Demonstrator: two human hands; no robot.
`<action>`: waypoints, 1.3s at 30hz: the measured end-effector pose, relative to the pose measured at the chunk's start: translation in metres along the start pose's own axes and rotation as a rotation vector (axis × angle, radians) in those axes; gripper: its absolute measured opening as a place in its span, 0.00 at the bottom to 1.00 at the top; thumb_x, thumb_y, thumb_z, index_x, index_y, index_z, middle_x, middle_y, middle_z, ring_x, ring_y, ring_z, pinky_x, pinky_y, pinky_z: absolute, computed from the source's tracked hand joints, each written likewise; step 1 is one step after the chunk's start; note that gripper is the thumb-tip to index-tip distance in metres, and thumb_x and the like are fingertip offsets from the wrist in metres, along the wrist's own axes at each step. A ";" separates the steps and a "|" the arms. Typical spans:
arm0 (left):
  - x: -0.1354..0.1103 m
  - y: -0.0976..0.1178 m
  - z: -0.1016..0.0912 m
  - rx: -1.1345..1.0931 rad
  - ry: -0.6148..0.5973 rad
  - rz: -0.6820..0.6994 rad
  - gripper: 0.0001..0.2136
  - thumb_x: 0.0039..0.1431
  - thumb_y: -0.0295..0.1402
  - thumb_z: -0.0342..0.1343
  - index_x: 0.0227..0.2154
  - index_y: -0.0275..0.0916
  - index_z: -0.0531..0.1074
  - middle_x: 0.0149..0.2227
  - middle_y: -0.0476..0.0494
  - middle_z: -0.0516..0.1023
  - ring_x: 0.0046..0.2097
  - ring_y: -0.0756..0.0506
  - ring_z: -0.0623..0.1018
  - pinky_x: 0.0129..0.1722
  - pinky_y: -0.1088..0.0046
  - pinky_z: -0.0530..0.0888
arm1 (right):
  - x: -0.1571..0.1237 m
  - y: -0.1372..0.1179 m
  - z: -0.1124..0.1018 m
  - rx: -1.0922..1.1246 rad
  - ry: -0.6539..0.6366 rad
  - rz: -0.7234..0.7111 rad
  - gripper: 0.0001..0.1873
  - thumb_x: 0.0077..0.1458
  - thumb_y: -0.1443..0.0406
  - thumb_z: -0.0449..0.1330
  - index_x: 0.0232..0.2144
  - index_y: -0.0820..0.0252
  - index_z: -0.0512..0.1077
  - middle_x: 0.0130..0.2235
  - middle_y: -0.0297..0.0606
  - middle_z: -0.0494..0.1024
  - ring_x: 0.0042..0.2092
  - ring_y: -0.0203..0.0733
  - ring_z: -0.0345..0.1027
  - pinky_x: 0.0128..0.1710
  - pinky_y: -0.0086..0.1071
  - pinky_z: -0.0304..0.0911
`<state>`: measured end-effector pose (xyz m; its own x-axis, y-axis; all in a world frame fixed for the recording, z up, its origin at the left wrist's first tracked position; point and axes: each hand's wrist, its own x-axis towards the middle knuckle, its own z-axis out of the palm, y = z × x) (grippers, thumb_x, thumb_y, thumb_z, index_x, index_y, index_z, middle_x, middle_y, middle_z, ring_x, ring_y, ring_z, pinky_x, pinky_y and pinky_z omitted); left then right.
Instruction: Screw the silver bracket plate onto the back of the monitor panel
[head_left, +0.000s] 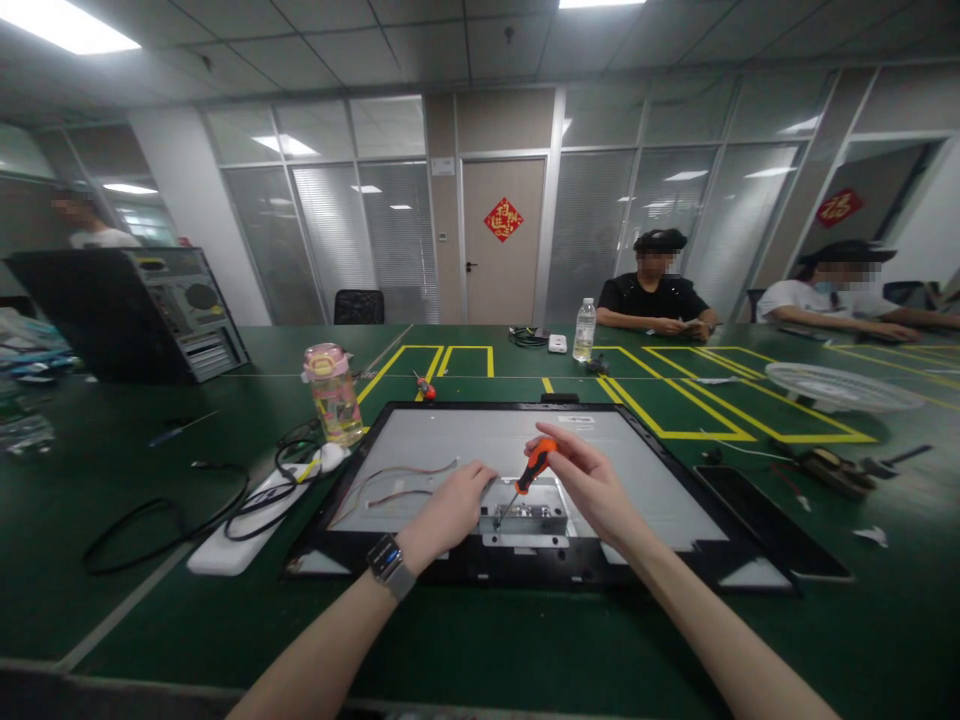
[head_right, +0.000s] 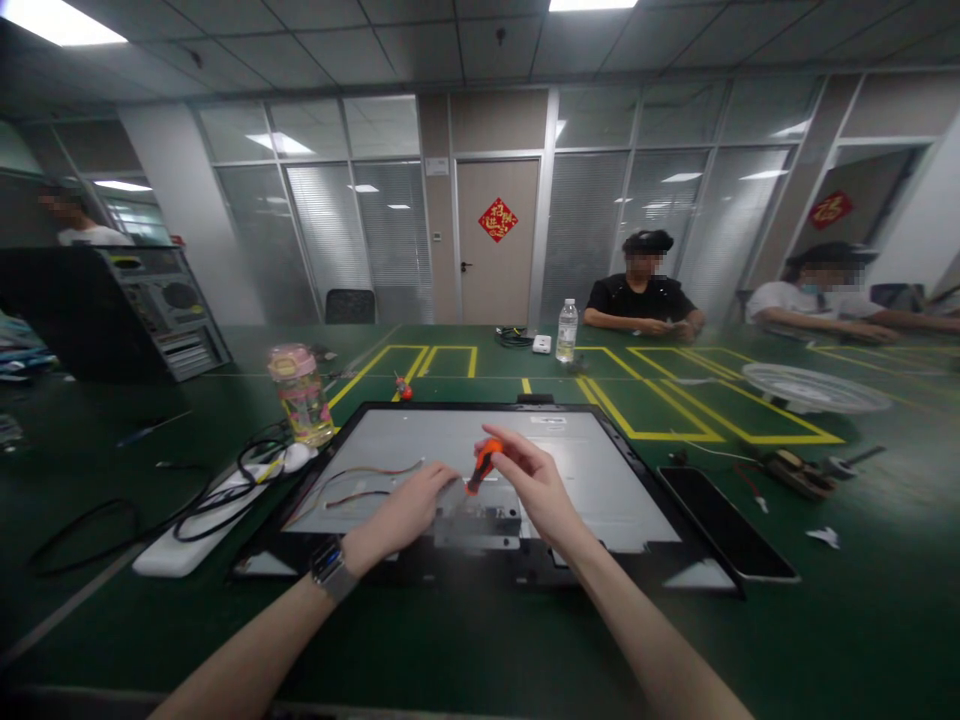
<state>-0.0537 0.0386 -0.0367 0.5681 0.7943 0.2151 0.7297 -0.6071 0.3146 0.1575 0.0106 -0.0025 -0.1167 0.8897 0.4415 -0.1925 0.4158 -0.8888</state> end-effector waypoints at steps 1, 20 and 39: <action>0.000 0.000 0.000 -0.007 0.003 0.006 0.24 0.53 0.15 0.41 0.51 0.39 0.65 0.50 0.42 0.69 0.50 0.46 0.69 0.53 0.71 0.64 | 0.000 -0.001 0.001 -0.005 -0.017 -0.005 0.18 0.54 0.55 0.62 0.47 0.51 0.74 0.43 0.39 0.80 0.46 0.46 0.72 0.52 0.46 0.63; -0.001 0.003 -0.003 -0.001 0.003 0.003 0.22 0.55 0.16 0.41 0.50 0.40 0.66 0.48 0.43 0.69 0.49 0.46 0.70 0.52 0.71 0.65 | -0.002 -0.005 0.000 -0.091 -0.037 -0.082 0.11 0.53 0.55 0.64 0.36 0.53 0.78 0.41 0.38 0.78 0.41 0.44 0.73 0.45 0.40 0.69; -0.001 0.001 -0.001 -0.016 0.011 0.005 0.24 0.53 0.15 0.41 0.50 0.39 0.65 0.49 0.43 0.69 0.49 0.46 0.70 0.52 0.70 0.65 | -0.003 -0.011 -0.001 -0.106 -0.109 -0.057 0.17 0.61 0.57 0.55 0.51 0.50 0.71 0.47 0.40 0.79 0.52 0.48 0.70 0.56 0.47 0.61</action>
<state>-0.0537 0.0377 -0.0358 0.5677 0.7913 0.2269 0.7203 -0.6110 0.3284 0.1607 0.0039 0.0062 -0.2145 0.8409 0.4969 -0.0988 0.4875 -0.8675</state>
